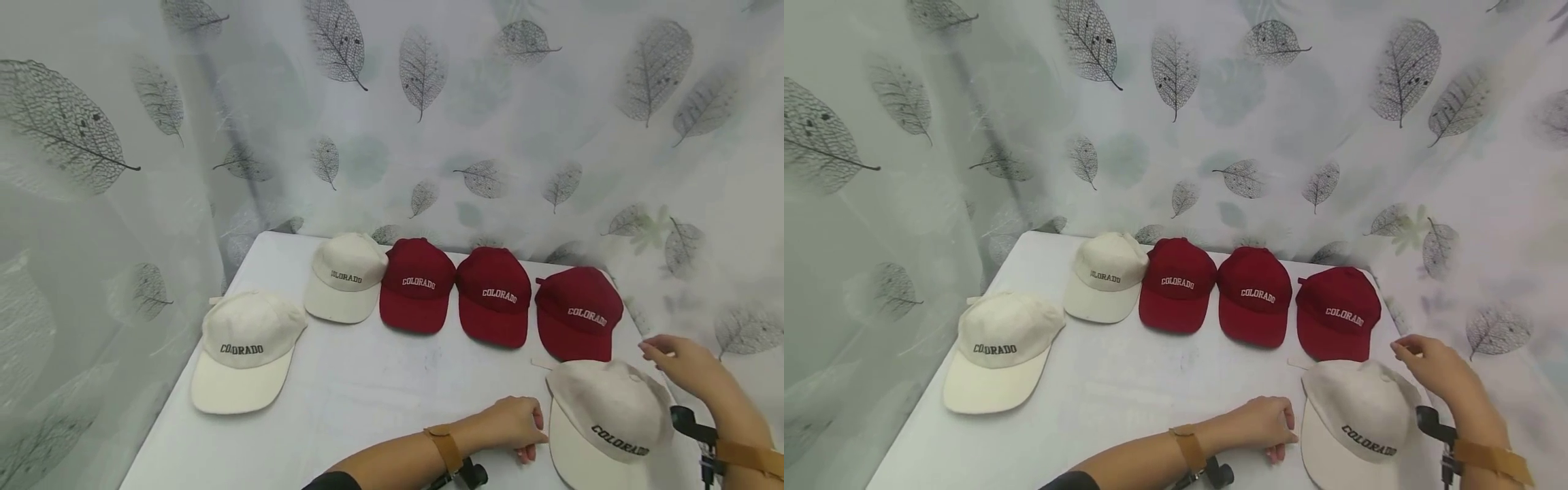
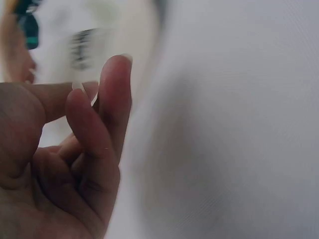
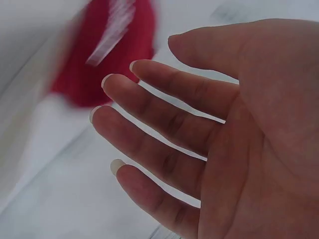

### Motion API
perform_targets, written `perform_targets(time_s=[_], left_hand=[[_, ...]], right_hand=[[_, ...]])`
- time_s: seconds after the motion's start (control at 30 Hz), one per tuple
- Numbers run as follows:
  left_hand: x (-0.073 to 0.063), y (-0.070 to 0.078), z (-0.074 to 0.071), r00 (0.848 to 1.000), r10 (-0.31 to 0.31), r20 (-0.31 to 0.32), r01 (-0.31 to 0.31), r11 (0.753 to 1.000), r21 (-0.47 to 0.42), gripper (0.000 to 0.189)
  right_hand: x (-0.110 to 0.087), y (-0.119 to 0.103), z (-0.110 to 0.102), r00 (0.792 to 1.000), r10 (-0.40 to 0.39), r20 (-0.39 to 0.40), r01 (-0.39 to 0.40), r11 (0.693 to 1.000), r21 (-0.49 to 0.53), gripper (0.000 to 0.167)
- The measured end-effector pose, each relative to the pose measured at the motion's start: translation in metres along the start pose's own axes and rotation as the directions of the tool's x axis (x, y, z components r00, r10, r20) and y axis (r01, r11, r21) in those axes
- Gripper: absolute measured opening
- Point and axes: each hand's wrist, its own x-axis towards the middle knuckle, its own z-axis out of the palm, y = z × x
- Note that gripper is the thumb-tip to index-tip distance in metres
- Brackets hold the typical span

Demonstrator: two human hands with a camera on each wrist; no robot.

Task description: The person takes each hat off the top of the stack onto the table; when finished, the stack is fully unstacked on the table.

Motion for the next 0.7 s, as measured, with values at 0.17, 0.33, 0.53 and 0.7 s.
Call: perform_targets(time_s=[0.17, 0.33, 0.53, 0.7], left_hand=[[-0.040, -0.004, -0.061, 0.992, 0.114, -0.062, -0.124, 0.977, -0.176, 0.018], [-0.087, -0.012, -0.133, 0.943, 0.197, -0.267, -0.272, 0.919, -0.285, 0.012], [-0.155, -0.046, -0.189, 0.821, 0.122, -0.558, -0.315, 0.912, -0.264, 0.017], [-0.232, -0.116, -0.216, 0.575, -0.115, -0.810, -0.148, 0.959, -0.240, 0.019]], right_hand=[[0.023, -0.082, -0.020, 0.981, -0.181, -0.076, 0.182, 0.983, 0.009, 0.046], [0.049, -0.184, -0.026, 0.913, -0.389, -0.122, 0.397, 0.916, 0.049, 0.038], [0.091, -0.295, 0.021, 0.797, -0.600, -0.070, 0.600, 0.773, 0.207, 0.030], [0.129, -0.375, 0.082, 0.714, -0.699, 0.041, 0.663, 0.693, 0.285, 0.031]])
